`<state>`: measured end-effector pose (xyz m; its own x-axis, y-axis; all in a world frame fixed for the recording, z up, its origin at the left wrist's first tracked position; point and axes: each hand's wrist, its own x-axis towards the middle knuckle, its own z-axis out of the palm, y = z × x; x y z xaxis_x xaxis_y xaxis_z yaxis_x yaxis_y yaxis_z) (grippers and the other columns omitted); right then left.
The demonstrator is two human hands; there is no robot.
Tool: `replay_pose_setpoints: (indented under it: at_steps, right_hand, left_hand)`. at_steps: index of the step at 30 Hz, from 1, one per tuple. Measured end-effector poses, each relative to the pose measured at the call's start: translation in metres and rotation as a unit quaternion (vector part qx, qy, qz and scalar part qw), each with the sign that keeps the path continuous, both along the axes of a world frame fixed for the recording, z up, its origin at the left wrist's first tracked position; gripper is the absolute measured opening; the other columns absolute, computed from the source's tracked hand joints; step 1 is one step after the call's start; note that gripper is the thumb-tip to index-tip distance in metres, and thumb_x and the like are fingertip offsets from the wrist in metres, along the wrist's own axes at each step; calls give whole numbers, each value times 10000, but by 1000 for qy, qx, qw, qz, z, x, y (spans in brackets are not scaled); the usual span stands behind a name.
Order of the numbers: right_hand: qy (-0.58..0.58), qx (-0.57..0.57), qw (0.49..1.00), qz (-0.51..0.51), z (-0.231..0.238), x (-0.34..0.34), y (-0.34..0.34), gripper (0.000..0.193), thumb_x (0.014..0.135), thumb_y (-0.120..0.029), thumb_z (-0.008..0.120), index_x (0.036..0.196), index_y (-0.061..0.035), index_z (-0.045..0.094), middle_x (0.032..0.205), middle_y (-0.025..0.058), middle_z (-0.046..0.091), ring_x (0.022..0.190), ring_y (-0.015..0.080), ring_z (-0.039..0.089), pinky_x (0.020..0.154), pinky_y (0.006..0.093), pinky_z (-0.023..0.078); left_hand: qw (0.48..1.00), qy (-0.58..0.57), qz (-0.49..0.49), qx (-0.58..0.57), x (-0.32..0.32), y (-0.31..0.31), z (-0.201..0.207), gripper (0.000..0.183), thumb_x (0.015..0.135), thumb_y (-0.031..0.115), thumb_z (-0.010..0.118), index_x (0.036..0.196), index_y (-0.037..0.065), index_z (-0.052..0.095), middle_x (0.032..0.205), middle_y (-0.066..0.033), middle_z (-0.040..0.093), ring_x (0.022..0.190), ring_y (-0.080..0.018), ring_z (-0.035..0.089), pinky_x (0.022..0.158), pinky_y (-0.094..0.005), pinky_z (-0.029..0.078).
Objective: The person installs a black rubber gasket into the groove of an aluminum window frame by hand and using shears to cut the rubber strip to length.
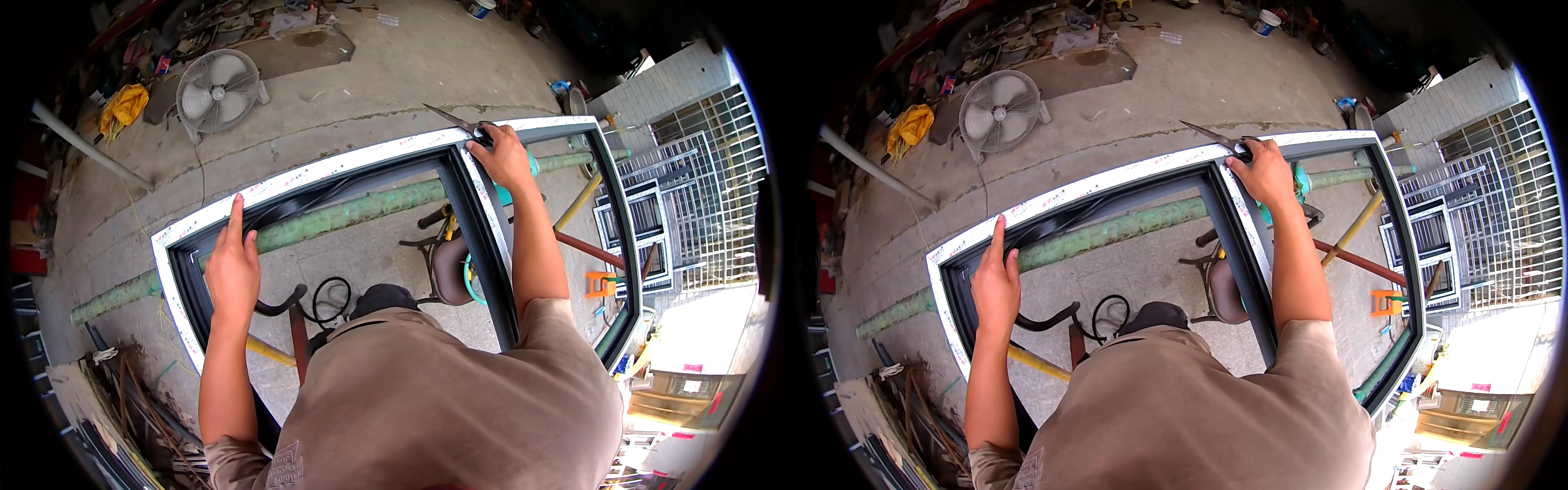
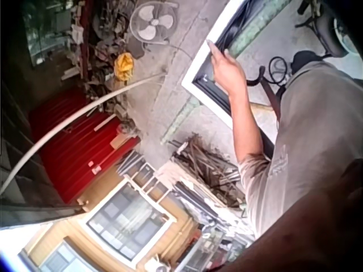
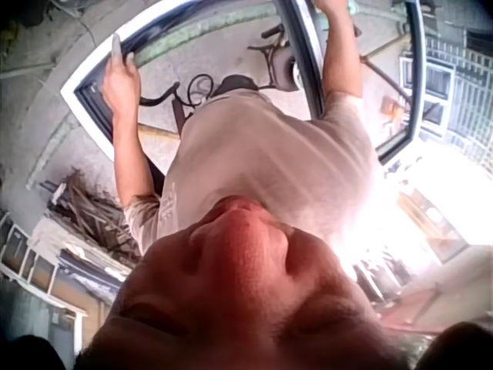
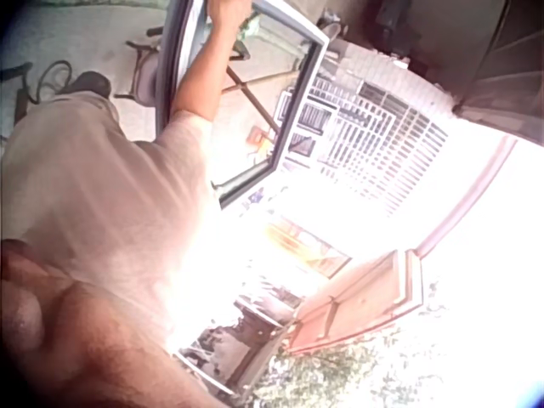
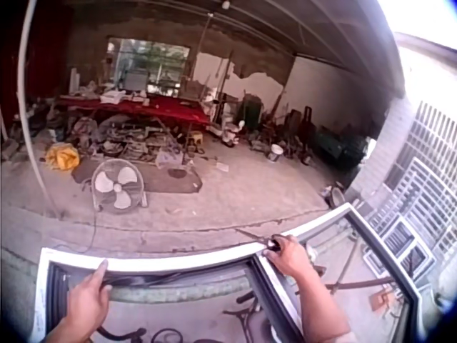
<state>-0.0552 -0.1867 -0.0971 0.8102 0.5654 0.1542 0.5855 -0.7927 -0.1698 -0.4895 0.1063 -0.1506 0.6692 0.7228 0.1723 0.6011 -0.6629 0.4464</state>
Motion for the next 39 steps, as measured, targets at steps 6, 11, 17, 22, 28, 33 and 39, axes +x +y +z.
replay_pose_setpoints:
  at_steps: [6,11,17,22,28,33,39]
  right_hand:
    - [-22,-5,1000,-14,-4,-8,5,620,1025,-477,778,1453,-30,731,1453,220,680,1275,427,719,1099,509,573]
    - [-154,120,981,26,11,-41,21,416,1000,-306,820,1304,-24,787,1328,184,743,1168,430,736,1012,512,591]
    - [-71,113,957,257,12,-125,70,557,895,-238,917,1406,-113,735,1366,149,721,1290,392,666,1082,502,540]
    - [-64,98,929,351,-10,-143,113,788,828,-275,963,1539,-132,653,1503,153,643,1432,379,583,1276,551,415]
    - [-27,112,923,367,-38,-143,130,799,828,-296,960,1550,-156,649,1465,114,670,1416,370,594,1333,559,365]
    - [-51,128,922,362,-45,-137,131,740,826,-327,960,1499,-183,691,1354,95,711,1329,346,633,1257,542,421]
    - [-11,124,928,352,-36,-135,136,695,805,-332,968,1443,-187,733,1304,93,729,1249,365,644,1136,508,468]
  left_hand:
    - [1000,-2,-2,4,1,0,-1,717,1098,190,712,1752,304,440,1184,-156,782,949,-440,774,799,-554,615]
    - [1000,-4,0,9,1,-1,0,705,1093,194,719,1742,289,460,1165,-151,784,945,-429,772,802,-543,615]
    - [999,38,4,-16,0,1,6,686,1097,218,720,1735,265,474,1063,-173,796,906,-430,777,794,-542,619]
    - [998,-42,29,-38,-2,0,0,670,1086,245,740,1682,141,452,1074,-205,826,891,-459,795,795,-565,619]
    - [997,-59,27,-38,-7,-2,-3,339,1094,261,726,1373,82,651,1046,-201,837,906,-470,792,816,-575,609]
    - [995,-24,-4,-95,-6,0,3,255,1104,276,701,1150,36,773,927,-188,826,897,-448,789,812,-555,598]
    - [977,-13,-34,-211,-8,12,-6,328,1133,302,622,1069,26,788,867,-151,808,792,-410,764,771,-507,584]
